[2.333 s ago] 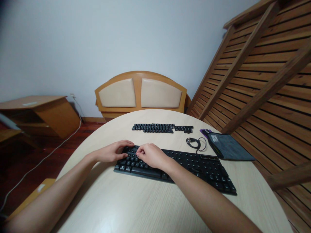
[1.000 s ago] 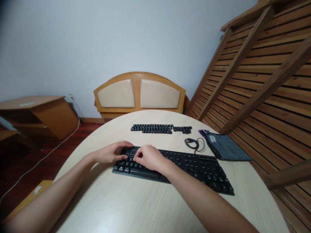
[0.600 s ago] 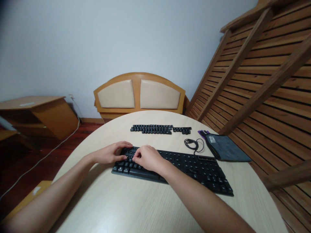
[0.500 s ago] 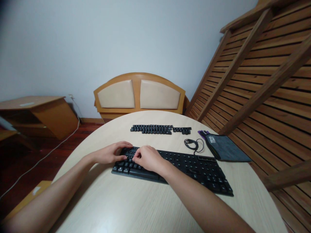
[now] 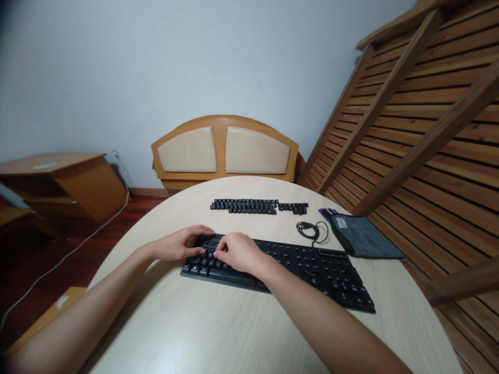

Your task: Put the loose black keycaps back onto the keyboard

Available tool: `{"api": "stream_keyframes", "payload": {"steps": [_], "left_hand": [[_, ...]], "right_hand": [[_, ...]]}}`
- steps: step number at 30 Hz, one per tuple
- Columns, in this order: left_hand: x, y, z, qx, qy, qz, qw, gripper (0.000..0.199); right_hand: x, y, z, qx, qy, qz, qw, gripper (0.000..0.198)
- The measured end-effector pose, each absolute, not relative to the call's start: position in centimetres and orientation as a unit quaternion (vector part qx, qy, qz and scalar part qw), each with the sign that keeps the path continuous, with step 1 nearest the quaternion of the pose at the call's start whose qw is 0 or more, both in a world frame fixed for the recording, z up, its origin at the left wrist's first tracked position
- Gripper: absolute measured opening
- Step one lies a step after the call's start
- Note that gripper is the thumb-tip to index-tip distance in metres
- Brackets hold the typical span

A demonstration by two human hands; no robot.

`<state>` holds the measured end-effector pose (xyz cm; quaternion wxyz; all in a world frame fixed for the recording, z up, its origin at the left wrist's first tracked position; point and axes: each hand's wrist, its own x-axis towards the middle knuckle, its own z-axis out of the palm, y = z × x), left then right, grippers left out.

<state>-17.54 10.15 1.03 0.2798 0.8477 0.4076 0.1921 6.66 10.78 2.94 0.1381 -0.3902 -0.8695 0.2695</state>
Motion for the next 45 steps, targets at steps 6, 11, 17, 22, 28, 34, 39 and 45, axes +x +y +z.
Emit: {"api": "stream_keyframes", "payload": {"steps": [6, 11, 17, 22, 28, 34, 39, 45], "left_hand": [[-17.4, 10.1, 1.3, 0.845, 0.414, 0.191, 0.278, 0.047], [-17.4, 10.1, 1.3, 0.845, 0.414, 0.192, 0.279, 0.047], [-17.5, 10.2, 1.1, 0.849, 0.405, 0.192, 0.279, 0.046], [-17.4, 10.1, 1.3, 0.847, 0.408, 0.194, 0.28, 0.047], [-17.4, 10.1, 1.2, 0.846, 0.405, 0.198, 0.284, 0.047], [-17.4, 10.1, 1.0, 0.844, 0.412, 0.201, 0.279, 0.047], [-17.3, 10.0, 1.1, 0.844, 0.414, 0.197, 0.277, 0.048], [-17.4, 10.1, 1.1, 0.848, 0.406, 0.201, 0.276, 0.048]], "right_hand": [[6.5, 10.6, 3.1, -0.402, -0.868, 0.259, 0.135, 0.011], [6.5, 10.5, 2.7, -0.402, -0.868, 0.256, 0.139, 0.009], [6.9, 11.6, 2.4, -0.392, -0.859, 0.287, 0.162, 0.012], [7.3, 14.5, 2.8, -0.428, -0.865, 0.184, 0.187, 0.016], [6.6, 19.0, 2.8, -0.461, -0.88, -0.028, 0.111, 0.029], [5.3, 21.6, 2.0, -0.435, -0.887, -0.105, 0.109, 0.034], [4.4, 22.5, 1.5, -0.418, -0.892, -0.123, 0.117, 0.028], [3.9, 22.8, 1.2, -0.389, -0.903, -0.136, 0.118, 0.017]]}}
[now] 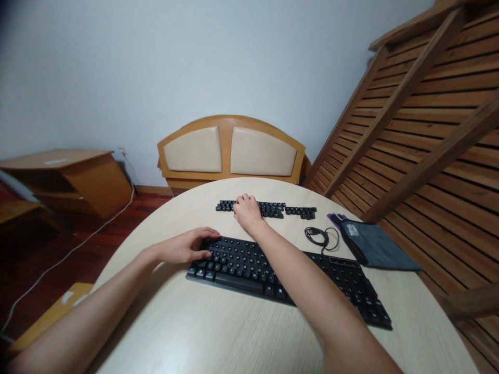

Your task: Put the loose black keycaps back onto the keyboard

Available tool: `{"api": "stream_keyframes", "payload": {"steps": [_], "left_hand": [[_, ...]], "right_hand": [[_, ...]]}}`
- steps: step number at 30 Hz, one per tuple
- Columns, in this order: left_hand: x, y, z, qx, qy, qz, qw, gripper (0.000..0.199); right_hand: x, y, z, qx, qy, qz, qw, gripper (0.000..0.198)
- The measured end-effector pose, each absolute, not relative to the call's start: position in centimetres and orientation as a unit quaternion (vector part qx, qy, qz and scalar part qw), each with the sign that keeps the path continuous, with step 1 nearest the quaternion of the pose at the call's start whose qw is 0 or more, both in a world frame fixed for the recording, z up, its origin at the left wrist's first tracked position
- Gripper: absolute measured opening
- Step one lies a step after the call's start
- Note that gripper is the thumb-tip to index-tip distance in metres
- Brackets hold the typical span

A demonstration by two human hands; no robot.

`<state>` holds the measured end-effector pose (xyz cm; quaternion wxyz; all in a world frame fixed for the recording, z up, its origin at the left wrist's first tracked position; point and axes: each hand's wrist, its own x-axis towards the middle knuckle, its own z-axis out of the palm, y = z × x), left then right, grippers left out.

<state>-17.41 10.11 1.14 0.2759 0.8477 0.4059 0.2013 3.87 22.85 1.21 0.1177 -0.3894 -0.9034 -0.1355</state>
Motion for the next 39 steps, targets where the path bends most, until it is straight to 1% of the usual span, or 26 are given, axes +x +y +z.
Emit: {"api": "stream_keyframes", "payload": {"steps": [8, 11, 15, 18, 24, 27, 31, 39], "left_hand": [[-17.5, 10.2, 0.9, 0.846, 0.411, 0.197, 0.276, 0.047], [-17.6, 10.2, 0.8, 0.847, 0.409, 0.196, 0.278, 0.048], [-17.6, 10.3, 0.8, 0.851, 0.403, 0.196, 0.274, 0.049], [-17.6, 10.3, 0.9, 0.852, 0.404, 0.193, 0.27, 0.048], [-17.6, 10.2, 1.0, 0.851, 0.408, 0.19, 0.27, 0.049], [-17.6, 10.1, 1.0, 0.849, 0.412, 0.188, 0.272, 0.048], [-17.5, 10.1, 1.0, 0.845, 0.415, 0.191, 0.277, 0.048], [-17.7, 10.1, 1.0, 0.847, 0.416, 0.189, 0.271, 0.048]], "right_hand": [[3.8, 22.2, 1.6, -0.342, -0.924, -0.135, 0.104, 0.02], [4.3, 21.1, 2.1, -0.354, -0.92, -0.109, 0.132, 0.019], [5.7, 18.6, 3.1, -0.392, -0.899, 0.006, 0.197, 0.015], [7.1, 16.2, 3.9, -0.387, -0.894, 0.08, 0.212, 0.012], [9.2, 12.7, 4.7, -0.362, -0.876, 0.256, 0.192, 0.015], [9.5, 12.0, 4.4, -0.354, -0.868, 0.309, 0.163, 0.014], [9.6, 12.0, 4.1, -0.353, -0.87, 0.317, 0.135, 0.014], [9.7, 12.3, 3.7, -0.353, -0.87, 0.321, 0.122, 0.016]]}}
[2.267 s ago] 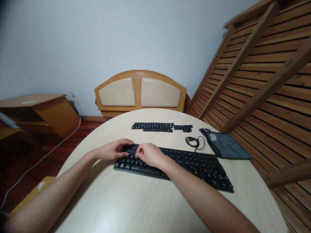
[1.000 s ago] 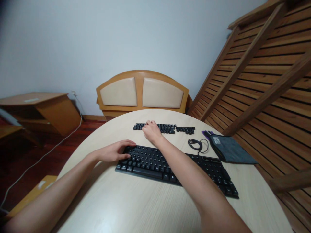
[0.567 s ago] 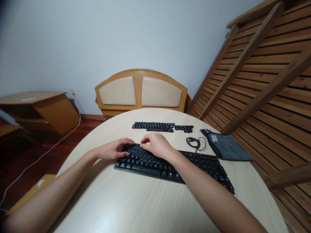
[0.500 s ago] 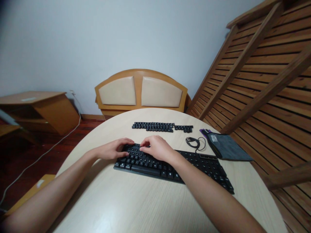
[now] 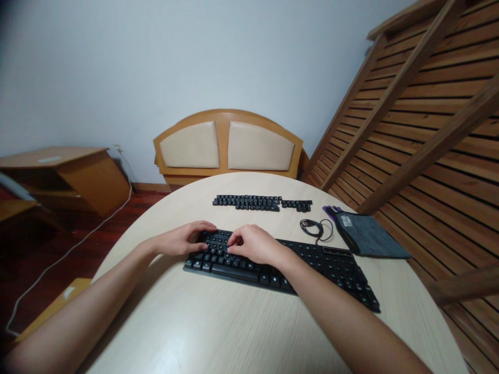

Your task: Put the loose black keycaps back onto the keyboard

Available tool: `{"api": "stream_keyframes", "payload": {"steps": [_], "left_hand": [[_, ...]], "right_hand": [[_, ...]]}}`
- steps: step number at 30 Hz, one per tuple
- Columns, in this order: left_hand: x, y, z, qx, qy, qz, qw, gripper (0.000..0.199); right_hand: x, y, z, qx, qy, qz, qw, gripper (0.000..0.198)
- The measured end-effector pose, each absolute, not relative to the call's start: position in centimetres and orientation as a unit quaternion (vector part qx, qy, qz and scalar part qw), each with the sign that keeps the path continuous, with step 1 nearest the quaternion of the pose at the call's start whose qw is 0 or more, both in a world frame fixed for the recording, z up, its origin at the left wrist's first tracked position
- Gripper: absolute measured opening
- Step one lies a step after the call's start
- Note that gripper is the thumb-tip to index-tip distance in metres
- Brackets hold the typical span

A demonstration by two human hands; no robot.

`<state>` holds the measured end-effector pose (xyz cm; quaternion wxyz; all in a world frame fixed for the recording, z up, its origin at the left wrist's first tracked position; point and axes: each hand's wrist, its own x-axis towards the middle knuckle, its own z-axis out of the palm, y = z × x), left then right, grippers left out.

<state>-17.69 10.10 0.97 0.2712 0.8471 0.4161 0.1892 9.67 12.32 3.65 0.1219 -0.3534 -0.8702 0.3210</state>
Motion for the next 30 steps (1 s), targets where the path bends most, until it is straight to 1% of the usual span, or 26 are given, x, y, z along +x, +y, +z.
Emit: {"api": "stream_keyframes", "payload": {"steps": [11, 19, 26, 30], "left_hand": [[-17.6, 10.1, 1.1, 0.848, 0.418, 0.184, 0.267, 0.048], [-17.5, 10.1, 1.1, 0.851, 0.413, 0.186, 0.265, 0.047], [-17.5, 10.1, 1.0, 0.854, 0.411, 0.189, 0.258, 0.047], [-17.4, 10.0, 1.2, 0.855, 0.409, 0.188, 0.258, 0.044]], "right_hand": [[9.6, 12.0, 3.9, -0.34, -0.875, 0.324, 0.121, 0.018], [9.5, 11.6, 4.2, -0.345, -0.878, 0.311, 0.12, 0.016], [9.3, 11.3, 4.5, -0.373, -0.886, 0.251, 0.11, 0.014], [9.3, 11.2, 4.4, -0.374, -0.89, 0.239, 0.103, 0.017]]}}
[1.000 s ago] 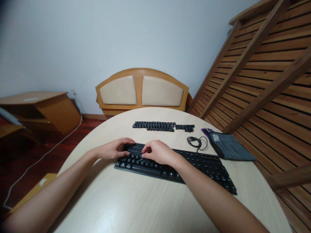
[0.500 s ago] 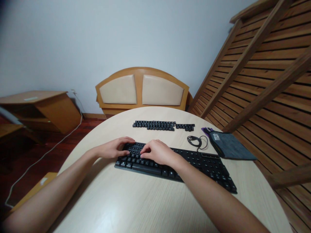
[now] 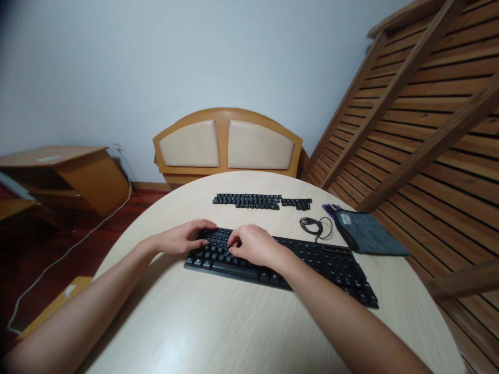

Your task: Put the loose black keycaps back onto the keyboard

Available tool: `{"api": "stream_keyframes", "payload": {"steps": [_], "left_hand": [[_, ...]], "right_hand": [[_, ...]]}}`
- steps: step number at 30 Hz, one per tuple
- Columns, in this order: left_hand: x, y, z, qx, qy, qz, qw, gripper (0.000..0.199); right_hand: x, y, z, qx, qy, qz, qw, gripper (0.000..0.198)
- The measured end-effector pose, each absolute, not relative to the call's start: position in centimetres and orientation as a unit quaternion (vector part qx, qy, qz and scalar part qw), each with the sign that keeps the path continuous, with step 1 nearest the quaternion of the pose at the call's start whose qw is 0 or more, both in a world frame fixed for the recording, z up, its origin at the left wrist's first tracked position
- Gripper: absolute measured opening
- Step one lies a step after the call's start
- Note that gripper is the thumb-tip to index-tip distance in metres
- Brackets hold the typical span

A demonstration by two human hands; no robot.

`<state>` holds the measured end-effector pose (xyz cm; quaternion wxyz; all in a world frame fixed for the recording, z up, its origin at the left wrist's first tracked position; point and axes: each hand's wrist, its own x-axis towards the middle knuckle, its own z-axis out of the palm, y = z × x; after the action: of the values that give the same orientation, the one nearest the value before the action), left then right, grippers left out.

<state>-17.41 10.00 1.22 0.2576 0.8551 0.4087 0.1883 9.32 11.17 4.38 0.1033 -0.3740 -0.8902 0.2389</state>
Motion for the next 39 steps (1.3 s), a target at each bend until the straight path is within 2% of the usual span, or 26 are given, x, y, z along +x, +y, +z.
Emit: {"api": "stream_keyframes", "payload": {"steps": [39], "left_hand": [[-17.5, 10.0, 1.1, 0.85, 0.417, 0.187, 0.261, 0.047]], "right_hand": [[10.5, 12.3, 4.5, -0.371, -0.893, 0.237, 0.096, 0.016]]}}
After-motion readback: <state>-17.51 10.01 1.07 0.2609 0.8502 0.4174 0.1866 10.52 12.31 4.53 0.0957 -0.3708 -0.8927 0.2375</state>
